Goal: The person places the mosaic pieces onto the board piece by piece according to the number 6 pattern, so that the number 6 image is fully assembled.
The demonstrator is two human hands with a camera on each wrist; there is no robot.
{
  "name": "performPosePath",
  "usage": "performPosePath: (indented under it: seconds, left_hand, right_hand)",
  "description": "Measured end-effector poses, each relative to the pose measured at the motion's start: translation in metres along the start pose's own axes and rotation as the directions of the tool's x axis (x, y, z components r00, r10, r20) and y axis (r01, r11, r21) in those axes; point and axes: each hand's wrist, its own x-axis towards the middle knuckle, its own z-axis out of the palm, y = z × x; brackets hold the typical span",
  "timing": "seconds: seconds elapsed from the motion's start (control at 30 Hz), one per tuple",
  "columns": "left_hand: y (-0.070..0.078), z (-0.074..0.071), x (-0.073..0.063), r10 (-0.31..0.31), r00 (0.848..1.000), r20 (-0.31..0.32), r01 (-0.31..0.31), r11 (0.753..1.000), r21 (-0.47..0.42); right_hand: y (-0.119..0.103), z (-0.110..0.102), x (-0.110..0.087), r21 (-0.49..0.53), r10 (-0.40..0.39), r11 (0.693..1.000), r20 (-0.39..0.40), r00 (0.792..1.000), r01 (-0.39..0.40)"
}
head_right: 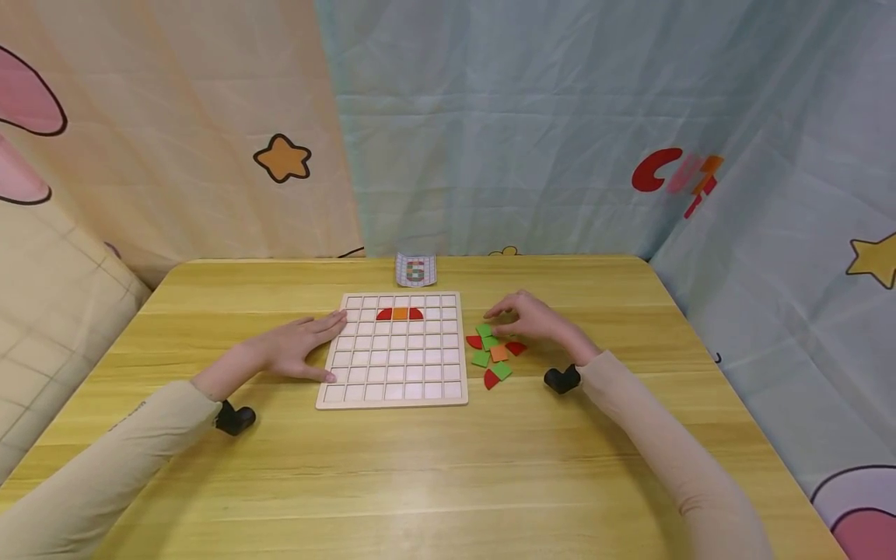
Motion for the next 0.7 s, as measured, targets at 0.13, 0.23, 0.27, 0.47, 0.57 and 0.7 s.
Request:
performPosePath:
  seconds: [0.13,0.23,0.27,0.47,0.57,0.7]
  left_hand:
    - [-0.0001,0.0005,-0.0003,-0.003,1.000,0.003,0.003,1.000,0.004]
    - [-0.0002,0.0006,-0.0006,-0.002,1.000,-0.001,0.002,1.000,0.009]
    - [-0.0001,0.0007,-0.0005,-0.004,1.000,0.001,0.004,1.000,0.012]
    - [0.0007,0.0016,0.0002,-0.003,1.000,0.003,0.003,1.000,0.009]
    - [0.0005,0.0018,0.0004,-0.011,1.000,0.008,0.011,1.000,0.008]
    - [0.0000,0.0019,0.0005,-0.009,1.000,0.004,0.009,1.000,0.013]
  right_hand:
    - [0.0021,0.0025,0.0007,-0.041,-0.012,0.999,0.013,1.000,0.012]
    - [0.0026,0.0036,0.0018,-0.057,0.000,0.998,0.018,1.000,0.001]
    - [0.0029,0.0038,0.0024,-0.059,0.003,0.998,0.018,1.000,-0.002]
    - [0.0043,0.0041,0.0046,-0.073,0.005,0.997,0.020,1.000,-0.003]
    - [0.0051,0.0032,0.0042,-0.072,-0.002,0.997,0.029,1.000,0.004]
    - [0.0046,0.0018,0.0028,-0.063,0.016,0.998,0.053,0.998,-0.013]
